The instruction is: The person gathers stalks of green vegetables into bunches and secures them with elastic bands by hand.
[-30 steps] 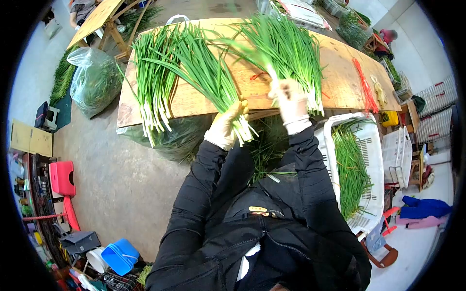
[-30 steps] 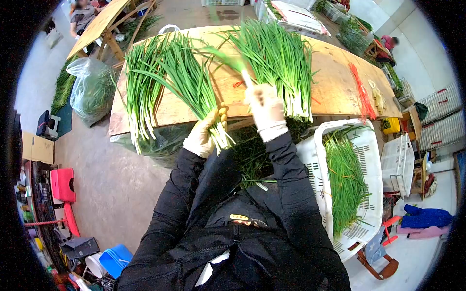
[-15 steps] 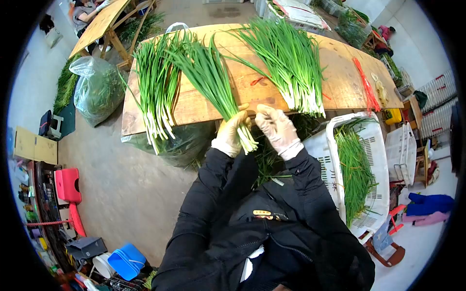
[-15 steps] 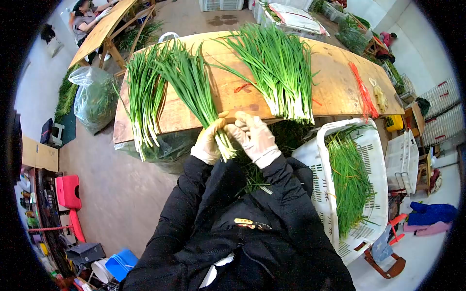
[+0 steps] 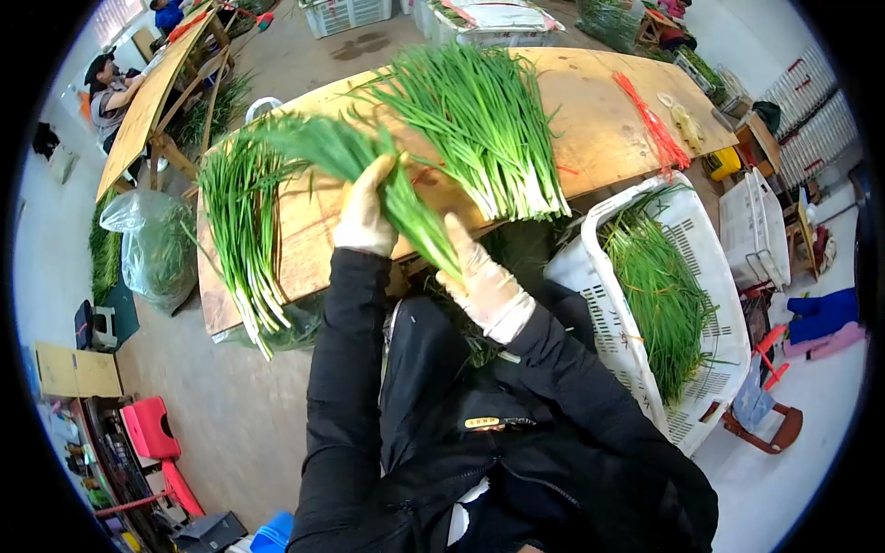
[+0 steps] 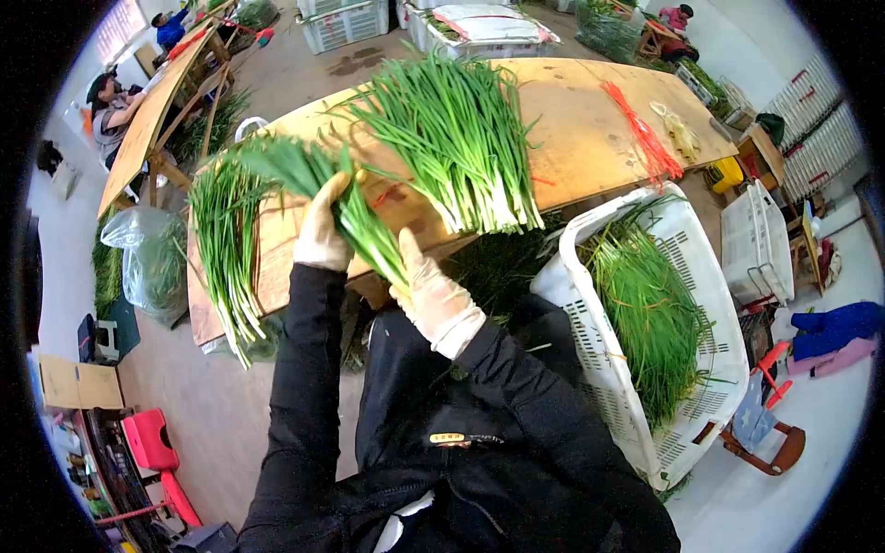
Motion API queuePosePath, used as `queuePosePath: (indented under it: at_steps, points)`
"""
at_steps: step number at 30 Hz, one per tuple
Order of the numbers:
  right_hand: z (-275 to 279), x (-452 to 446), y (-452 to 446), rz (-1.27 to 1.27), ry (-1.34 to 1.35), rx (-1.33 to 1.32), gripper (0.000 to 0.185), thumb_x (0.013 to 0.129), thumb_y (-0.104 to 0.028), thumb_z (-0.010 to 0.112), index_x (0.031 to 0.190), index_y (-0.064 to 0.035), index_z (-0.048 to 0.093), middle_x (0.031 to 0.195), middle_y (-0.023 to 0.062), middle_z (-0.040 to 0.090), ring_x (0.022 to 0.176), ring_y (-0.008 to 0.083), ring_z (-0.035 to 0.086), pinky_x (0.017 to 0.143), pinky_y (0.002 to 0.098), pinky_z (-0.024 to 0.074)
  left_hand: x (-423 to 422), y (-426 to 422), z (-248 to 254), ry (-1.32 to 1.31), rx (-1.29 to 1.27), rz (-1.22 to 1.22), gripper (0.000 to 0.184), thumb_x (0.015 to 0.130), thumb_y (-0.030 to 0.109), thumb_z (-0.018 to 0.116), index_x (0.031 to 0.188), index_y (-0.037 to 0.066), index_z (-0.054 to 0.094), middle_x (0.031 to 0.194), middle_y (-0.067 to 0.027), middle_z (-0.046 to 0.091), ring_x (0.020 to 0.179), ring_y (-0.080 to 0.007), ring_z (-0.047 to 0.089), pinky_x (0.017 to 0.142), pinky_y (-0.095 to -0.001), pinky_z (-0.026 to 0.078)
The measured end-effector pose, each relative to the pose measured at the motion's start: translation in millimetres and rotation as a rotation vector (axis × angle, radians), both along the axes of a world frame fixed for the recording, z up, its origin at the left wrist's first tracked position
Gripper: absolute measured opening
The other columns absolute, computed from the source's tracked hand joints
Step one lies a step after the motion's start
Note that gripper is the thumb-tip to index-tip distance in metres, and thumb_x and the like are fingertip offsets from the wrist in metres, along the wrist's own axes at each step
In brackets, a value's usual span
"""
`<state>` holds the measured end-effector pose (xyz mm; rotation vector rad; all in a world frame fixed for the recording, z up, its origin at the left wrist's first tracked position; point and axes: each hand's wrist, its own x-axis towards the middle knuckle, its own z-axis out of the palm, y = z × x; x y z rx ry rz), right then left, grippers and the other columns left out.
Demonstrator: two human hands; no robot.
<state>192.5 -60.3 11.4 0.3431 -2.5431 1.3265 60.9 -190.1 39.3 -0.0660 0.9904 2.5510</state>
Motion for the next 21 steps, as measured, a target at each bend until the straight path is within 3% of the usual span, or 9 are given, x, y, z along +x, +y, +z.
queuePosePath:
  at_steps: [2, 3, 5, 8, 10, 12, 14, 16, 21]
  points:
    - [24, -8, 14, -0.138, 0.140, 0.167, 0.072, 0.079, -0.009, 0.056, 0.137, -0.0107, 0.013, 0.124, 0.0215, 0.040, 0.101, 0.0341, 0.052, 0.081, 0.0341, 0.0458, -27, 35, 15, 0.080, -0.019, -0.006, 0.021, 0.082, 0.020, 0.055, 0.092, 0.002, 0.060, 0.079, -0.0043, 0.063, 0.061, -0.0128, 0.057, 0.056, -0.0299, 0.049]
    - [42, -15, 24, -0.175, -0.026, 0.172, 0.071, 0.080, -0.009, 0.055, 0.137, -0.0099, 0.012, 0.125, 0.0215, 0.040, 0.098, 0.0353, 0.053, 0.077, 0.0349, 0.0478, -36, 50, 26, 0.070, -0.036, -0.074, 0.021, 0.082, 0.020, 0.055, 0.093, 0.003, 0.060, 0.079, -0.0033, 0.063, 0.061, -0.0123, 0.057, 0.056, -0.0296, 0.049]
    - [37, -35, 50, -0.252, -0.066, 0.222, 0.068, 0.080, -0.011, 0.054, 0.136, -0.0068, 0.015, 0.126, 0.0209, 0.039, 0.104, 0.0343, 0.049, 0.085, 0.0342, 0.0433, -76, 82, 21, 0.142, -0.119, -0.101, 0.026, 0.080, 0.019, 0.057, 0.101, 0.002, 0.055, 0.080, -0.0038, 0.063, 0.062, -0.0129, 0.057, 0.059, -0.0285, 0.049]
    - [22, -58, 73, -0.358, -0.150, 0.307, 0.064, 0.082, -0.014, 0.052, 0.135, -0.0042, 0.017, 0.121, 0.0228, 0.043, 0.104, 0.0354, 0.048, 0.088, 0.0361, 0.0396, -106, 119, 11, 0.313, -0.578, 0.183, 0.084, 0.068, 0.016, 0.070, 0.129, -0.006, 0.016, 0.113, -0.0220, 0.049, 0.094, -0.0255, 0.054, 0.079, -0.0316, 0.045]
    - [37, -64, 71, -0.422, -0.448, 0.320, 0.063, 0.082, -0.017, 0.052, 0.134, -0.0032, 0.019, 0.119, 0.0237, 0.044, 0.103, 0.0364, 0.048, 0.086, 0.0373, 0.0398, -97, 129, 20, 0.255, -0.880, 0.164, 0.092, 0.068, 0.019, 0.071, 0.132, -0.007, 0.010, 0.124, -0.0261, 0.039, 0.109, -0.0284, 0.044, 0.090, -0.0332, 0.038]
    - [15, -68, 76, -0.464, -0.446, 0.319, 0.062, 0.082, -0.017, 0.052, 0.134, -0.0031, 0.019, 0.116, 0.0238, 0.046, 0.103, 0.0363, 0.048, 0.087, 0.0370, 0.0395, -94, 128, 6, 0.278, -0.914, 0.009, 0.095, 0.075, 0.032, 0.065, 0.132, -0.007, 0.000, 0.128, -0.0280, 0.034, 0.117, -0.0295, 0.038, 0.095, -0.0287, 0.031]
    - [3, -70, 78, -0.497, -0.435, 0.265, 0.061, 0.082, -0.014, 0.052, 0.133, -0.0020, 0.021, 0.116, 0.0239, 0.046, 0.102, 0.0361, 0.048, 0.087, 0.0363, 0.0393, -110, 127, -39, 0.420, -0.497, -0.059, 0.097, 0.075, 0.037, 0.063, 0.132, -0.008, -0.002, 0.128, -0.0268, 0.035, 0.116, -0.0288, 0.039, 0.097, -0.0270, 0.029]
    - [-6, -70, 78, -0.507, -0.382, 0.192, 0.060, 0.081, -0.012, 0.052, 0.132, -0.0006, 0.022, 0.117, 0.0243, 0.045, 0.102, 0.0359, 0.048, 0.087, 0.0361, 0.0390, -85, 129, -31, 0.797, -0.986, 0.416, 0.088, 0.076, 0.038, 0.060, 0.135, -0.001, 0.008, 0.137, -0.0257, 0.017, 0.127, -0.0286, 0.022, 0.104, -0.0349, 0.019]
    - [1, -74, 70, -0.569, -0.441, 0.296, 0.056, 0.081, -0.015, 0.053, 0.129, -0.0016, 0.029, 0.118, 0.0231, 0.045, 0.100, 0.0363, 0.048, 0.086, 0.0378, 0.0397, -42, 140, -33, 1.227, -1.370, 0.071, 0.071, 0.074, 0.042, 0.056, 0.134, 0.018, 0.028, 0.141, -0.0181, 0.014, 0.128, -0.0415, 0.010, 0.103, -0.0491, 0.005]
